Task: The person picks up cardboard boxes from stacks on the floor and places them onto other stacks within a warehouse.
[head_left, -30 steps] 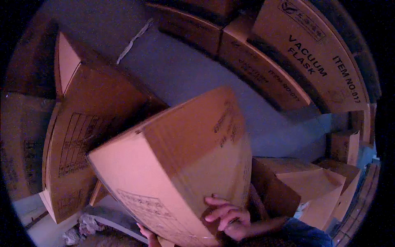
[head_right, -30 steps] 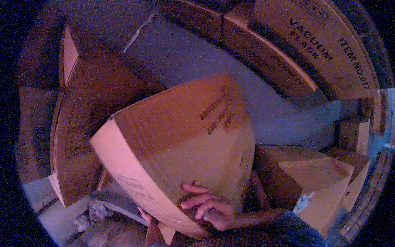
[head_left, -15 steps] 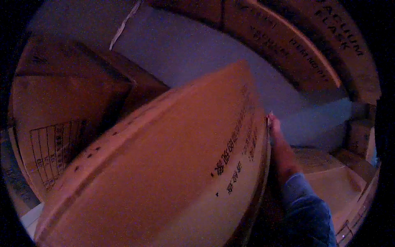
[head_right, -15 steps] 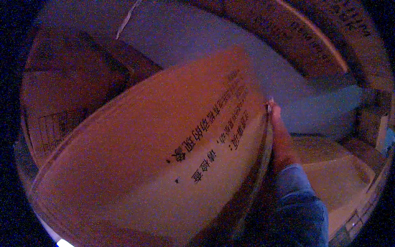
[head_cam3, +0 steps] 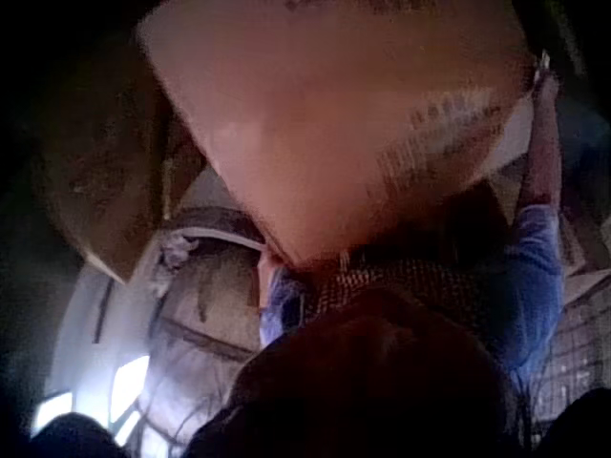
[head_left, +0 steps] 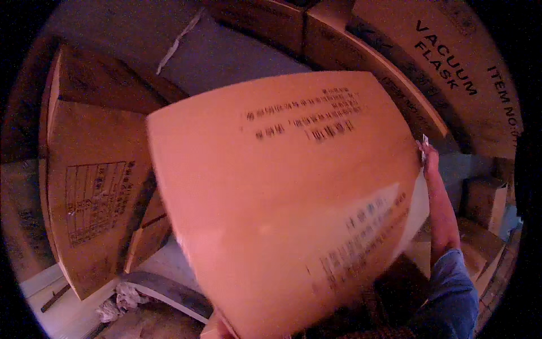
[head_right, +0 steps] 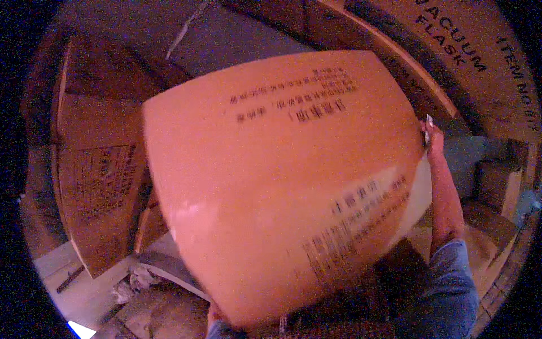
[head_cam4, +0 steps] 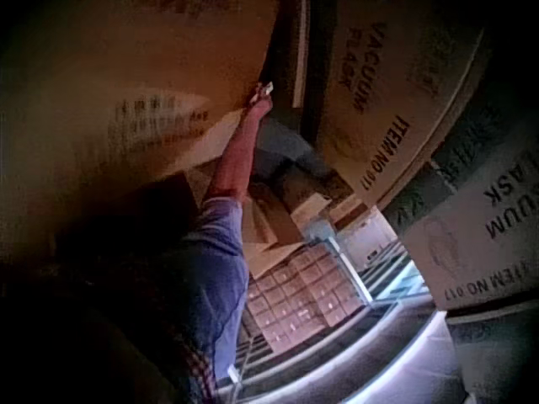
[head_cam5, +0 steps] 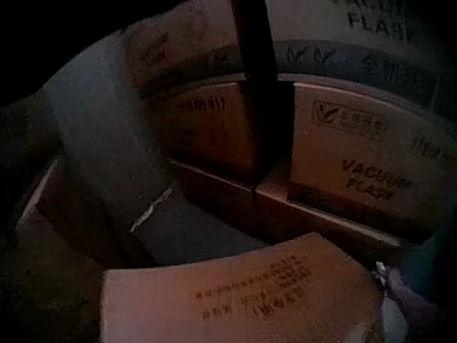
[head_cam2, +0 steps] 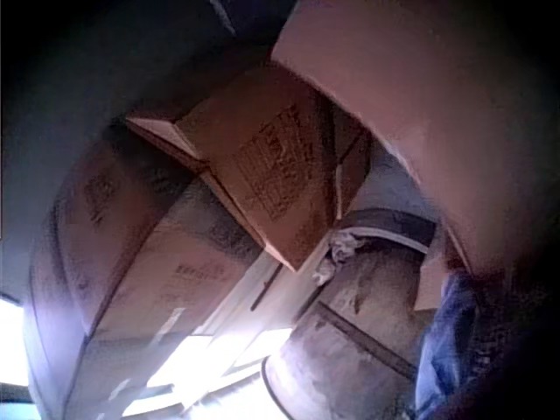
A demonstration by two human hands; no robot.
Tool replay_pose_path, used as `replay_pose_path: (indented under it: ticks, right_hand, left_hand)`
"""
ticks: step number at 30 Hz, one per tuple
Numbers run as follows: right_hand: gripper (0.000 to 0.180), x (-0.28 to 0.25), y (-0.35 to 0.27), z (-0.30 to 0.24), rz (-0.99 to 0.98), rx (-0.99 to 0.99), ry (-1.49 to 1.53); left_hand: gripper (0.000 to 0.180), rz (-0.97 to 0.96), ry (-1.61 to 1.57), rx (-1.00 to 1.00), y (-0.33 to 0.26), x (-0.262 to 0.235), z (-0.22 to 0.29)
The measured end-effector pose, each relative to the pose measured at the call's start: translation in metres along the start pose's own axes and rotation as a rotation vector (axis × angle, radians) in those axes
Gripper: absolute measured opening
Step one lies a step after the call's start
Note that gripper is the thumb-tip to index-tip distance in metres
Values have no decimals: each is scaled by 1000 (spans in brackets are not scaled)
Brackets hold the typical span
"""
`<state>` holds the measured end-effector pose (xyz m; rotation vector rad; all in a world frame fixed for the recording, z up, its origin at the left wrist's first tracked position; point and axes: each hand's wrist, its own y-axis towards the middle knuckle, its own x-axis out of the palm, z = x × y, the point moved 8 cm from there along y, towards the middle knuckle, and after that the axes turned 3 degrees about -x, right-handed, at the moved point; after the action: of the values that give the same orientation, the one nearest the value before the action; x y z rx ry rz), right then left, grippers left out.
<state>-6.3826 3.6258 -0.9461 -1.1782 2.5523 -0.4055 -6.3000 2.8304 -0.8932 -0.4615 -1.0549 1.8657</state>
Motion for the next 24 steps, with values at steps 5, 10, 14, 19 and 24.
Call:
replay_pose_path:
  ticks: [5, 10, 14, 19, 24]
  right_hand:
    - [17, -18, -58, -9, 50, -12, -63]
    - [12, -22, -82, 18, 106, 159, 103]
    - [11, -6, -113, 30, 13, 61, -241]
    - [14, 14, -91, -8, -151, 5, -605]
    - [18, 49, -72, -25, -303, -57, -731]
  left_hand:
    - [64, -87, 86, -73, -21, 24, 44]
    - [55, 68, 572, 175, -11, 25, 13]
    - [61, 159, 947, 290, 8, -7, -11]
    - [56, 232, 1061, 353, -16, 11, -5]
    - [47, 192, 970, 410, -14, 24, 16]
